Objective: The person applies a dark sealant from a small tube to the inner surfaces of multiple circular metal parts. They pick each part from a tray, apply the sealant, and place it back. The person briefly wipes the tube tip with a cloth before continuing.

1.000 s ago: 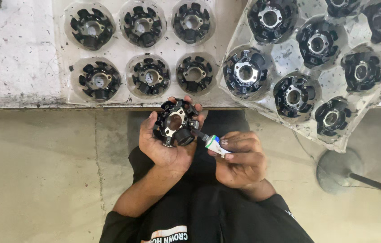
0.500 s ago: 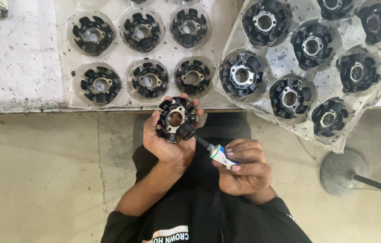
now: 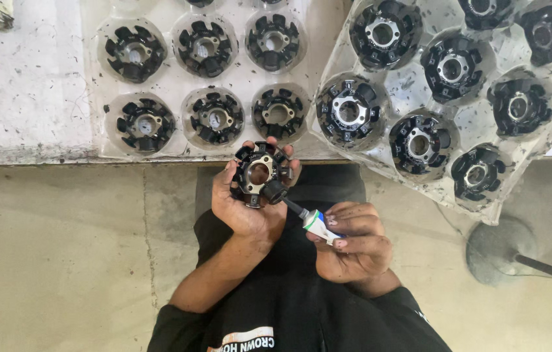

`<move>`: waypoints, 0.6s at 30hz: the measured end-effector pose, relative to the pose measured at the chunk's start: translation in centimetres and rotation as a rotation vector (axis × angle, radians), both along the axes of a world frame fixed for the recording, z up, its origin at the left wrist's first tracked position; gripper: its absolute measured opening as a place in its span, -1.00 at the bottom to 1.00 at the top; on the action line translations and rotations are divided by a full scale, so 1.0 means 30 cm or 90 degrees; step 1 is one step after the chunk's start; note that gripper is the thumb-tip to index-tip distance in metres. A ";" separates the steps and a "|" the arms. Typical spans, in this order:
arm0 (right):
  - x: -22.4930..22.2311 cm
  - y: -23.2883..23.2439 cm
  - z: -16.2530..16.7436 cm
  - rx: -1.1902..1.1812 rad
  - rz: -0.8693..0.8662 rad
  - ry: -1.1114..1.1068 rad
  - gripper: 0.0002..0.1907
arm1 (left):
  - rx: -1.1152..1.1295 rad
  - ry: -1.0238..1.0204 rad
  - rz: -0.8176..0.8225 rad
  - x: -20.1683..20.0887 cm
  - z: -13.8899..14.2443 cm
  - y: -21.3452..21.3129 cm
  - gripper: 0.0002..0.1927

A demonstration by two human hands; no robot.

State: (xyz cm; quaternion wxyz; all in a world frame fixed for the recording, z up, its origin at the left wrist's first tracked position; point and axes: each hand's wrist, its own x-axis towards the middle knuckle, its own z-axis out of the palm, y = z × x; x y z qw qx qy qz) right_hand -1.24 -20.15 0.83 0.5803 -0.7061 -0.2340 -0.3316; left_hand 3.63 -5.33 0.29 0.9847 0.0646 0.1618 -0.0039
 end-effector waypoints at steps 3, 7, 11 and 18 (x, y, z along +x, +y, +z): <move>-0.003 0.003 -0.012 0.015 0.009 0.001 -0.51 | 0.024 0.004 -0.001 0.004 -0.003 0.012 -0.57; -0.008 0.002 -0.020 0.035 0.004 -0.001 -0.51 | 0.011 0.006 -0.008 0.017 -0.014 0.031 -0.57; -0.012 -0.009 -0.017 0.027 0.009 0.012 -0.52 | 0.017 -0.061 -0.017 0.082 -0.027 0.089 -0.57; -0.026 -0.026 -0.020 0.015 0.002 0.028 -0.51 | 0.355 -0.170 0.107 0.548 -0.033 0.410 -0.56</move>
